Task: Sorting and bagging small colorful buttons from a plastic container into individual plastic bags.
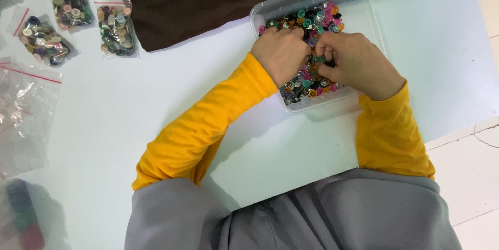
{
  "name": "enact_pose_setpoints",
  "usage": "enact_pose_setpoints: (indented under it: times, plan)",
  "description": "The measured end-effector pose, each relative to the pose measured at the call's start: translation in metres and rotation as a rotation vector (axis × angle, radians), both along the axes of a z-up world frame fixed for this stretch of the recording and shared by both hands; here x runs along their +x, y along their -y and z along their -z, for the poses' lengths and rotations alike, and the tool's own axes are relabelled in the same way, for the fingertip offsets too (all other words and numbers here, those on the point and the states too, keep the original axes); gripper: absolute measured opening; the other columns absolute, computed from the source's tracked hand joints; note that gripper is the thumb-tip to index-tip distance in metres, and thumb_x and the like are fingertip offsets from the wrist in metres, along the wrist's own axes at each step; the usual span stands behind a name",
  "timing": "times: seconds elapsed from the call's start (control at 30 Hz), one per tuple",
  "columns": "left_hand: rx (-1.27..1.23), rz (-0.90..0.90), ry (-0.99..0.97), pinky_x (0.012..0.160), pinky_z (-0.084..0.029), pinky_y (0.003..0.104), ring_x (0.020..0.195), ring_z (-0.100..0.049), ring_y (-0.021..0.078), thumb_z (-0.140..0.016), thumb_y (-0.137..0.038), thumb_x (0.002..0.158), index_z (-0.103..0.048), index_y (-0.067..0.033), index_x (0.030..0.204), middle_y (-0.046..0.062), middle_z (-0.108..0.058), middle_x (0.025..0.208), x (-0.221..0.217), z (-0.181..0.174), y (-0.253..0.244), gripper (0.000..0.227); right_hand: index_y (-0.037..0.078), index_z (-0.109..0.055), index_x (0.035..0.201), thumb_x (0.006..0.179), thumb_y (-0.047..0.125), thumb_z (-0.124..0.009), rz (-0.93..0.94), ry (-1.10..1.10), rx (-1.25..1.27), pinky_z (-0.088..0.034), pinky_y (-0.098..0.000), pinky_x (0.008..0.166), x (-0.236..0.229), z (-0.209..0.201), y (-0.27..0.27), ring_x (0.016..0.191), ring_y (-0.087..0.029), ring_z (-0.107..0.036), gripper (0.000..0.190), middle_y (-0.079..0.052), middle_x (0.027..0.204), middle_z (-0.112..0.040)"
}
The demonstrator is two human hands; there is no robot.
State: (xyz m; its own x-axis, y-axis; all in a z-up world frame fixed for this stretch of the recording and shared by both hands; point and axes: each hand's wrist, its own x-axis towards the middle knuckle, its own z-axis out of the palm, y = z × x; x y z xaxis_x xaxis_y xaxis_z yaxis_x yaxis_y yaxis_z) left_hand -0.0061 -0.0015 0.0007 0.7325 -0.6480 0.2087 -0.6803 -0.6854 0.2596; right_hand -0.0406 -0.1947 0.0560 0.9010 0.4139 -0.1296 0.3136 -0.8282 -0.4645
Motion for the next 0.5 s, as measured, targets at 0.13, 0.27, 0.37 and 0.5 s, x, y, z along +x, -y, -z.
enact_pose_setpoints:
  times: [0.13, 0.27, 0.37, 0.5]
  plan:
    - [0.048, -0.011, -0.001, 0.070, -0.046, 0.035, 0.073, -0.066, 0.0242, -0.075, -0.022, 0.088, -0.068, -0.0133, 0.071, 0.010, -0.064, 0.081, 0.002, 0.005, 0.000, 0.020, 0.001, -0.067, 0.096, 0.080, 0.009, -0.086, 0.002, 0.010, -0.006, -0.054, -0.0456, 0.060, 0.002, -0.007, -0.004, 0.067, -0.034, -0.068, 0.026, -0.014, 0.076, -0.065]
    - [-0.048, 0.048, 0.023, 0.060, -0.047, 0.040, 0.071, -0.067, 0.0257, -0.075, -0.030, 0.086, -0.072, -0.0177, 0.084, 0.005, -0.063, 0.083, 0.010, 0.007, -0.003, 0.012, -0.001, -0.070, 0.094, 0.083, 0.007, -0.083, -0.012, 0.016, -0.054, -0.055, -0.0482, 0.060, 0.000, -0.012, -0.009, 0.068, -0.037, -0.069, 0.019, -0.017, 0.076, -0.067]
    - [-0.067, 0.067, -0.029, 0.063, -0.052, 0.043, 0.075, -0.070, 0.0282, -0.078, -0.032, 0.085, -0.072, -0.0160, 0.097, 0.005, -0.065, 0.087, 0.011, -0.006, -0.007, 0.021, 0.001, -0.069, 0.093, 0.086, 0.011, -0.082, -0.031, 0.042, -0.072, -0.054, -0.0490, 0.059, 0.003, -0.003, -0.002, 0.070, -0.039, -0.069, 0.017, -0.017, 0.075, -0.065]
    - [-0.086, 0.074, -0.051, 0.065, -0.055, 0.044, 0.076, -0.072, 0.0289, -0.080, -0.030, 0.085, -0.070, -0.0144, 0.104, 0.005, -0.067, 0.087, 0.009, -0.006, -0.009, 0.026, 0.003, -0.069, 0.094, 0.089, 0.011, -0.079, -0.003, 0.063, -0.048, -0.055, -0.0431, 0.062, 0.001, 0.001, 0.000, 0.071, -0.033, -0.069, 0.014, -0.013, 0.075, -0.064]
